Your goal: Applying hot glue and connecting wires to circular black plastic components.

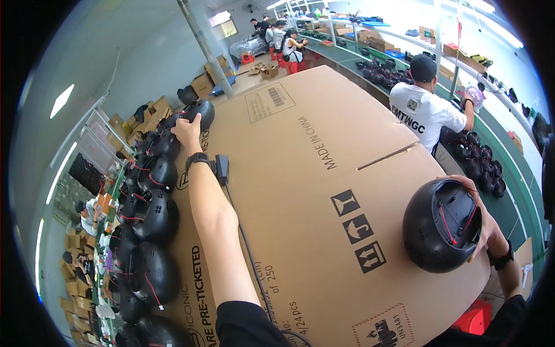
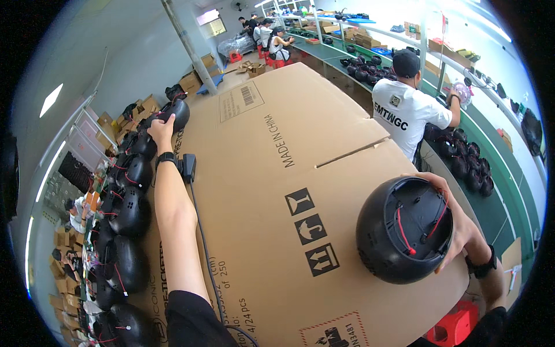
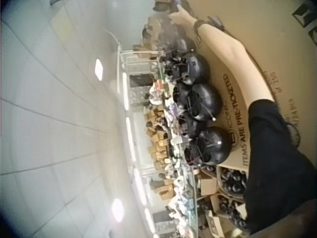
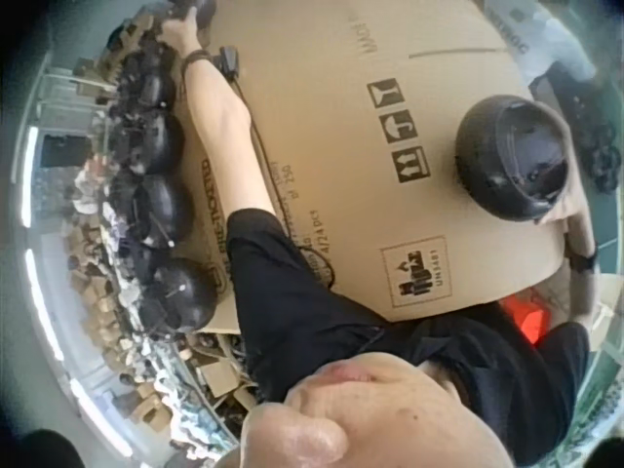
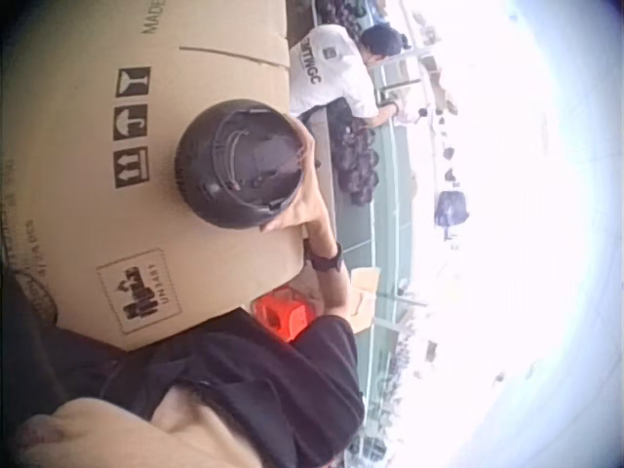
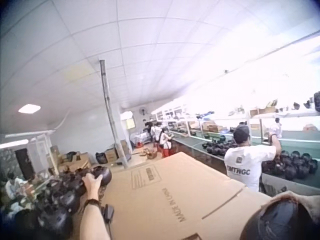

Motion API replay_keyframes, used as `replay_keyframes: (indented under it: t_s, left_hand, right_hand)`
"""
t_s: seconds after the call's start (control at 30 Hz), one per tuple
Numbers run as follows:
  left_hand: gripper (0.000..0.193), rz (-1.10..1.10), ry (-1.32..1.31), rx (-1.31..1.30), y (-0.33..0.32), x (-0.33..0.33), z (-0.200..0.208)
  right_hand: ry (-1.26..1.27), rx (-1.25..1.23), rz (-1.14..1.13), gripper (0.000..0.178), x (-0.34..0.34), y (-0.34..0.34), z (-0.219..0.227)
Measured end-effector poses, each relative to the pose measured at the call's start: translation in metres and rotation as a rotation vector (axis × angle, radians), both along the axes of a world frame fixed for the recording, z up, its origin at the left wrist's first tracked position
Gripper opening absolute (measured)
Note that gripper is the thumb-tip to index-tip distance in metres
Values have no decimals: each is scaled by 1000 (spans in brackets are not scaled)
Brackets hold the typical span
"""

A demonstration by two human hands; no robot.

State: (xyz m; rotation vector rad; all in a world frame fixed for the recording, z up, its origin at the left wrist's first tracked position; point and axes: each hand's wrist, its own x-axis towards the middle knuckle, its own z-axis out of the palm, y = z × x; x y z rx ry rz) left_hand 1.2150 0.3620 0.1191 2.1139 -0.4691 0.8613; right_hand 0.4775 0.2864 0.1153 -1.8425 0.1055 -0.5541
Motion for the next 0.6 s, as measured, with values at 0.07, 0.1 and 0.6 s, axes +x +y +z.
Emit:
replay_keyframes:
  t_s: [0.07,0.1,0.6]
  left_hand:
    - [55,-22,5,-7,3,8,-2]
    - [54,-23,23,-67,-1,0,-7]
    - [92,-1647,-57,1067,-12,-379,173]
  right_hand:
    - [61,91,-61,148,-4,4,-1]
    - [69,78,-72,148,-4,4,-1]
    - [-202,148,-77,139,-1,5,-10]
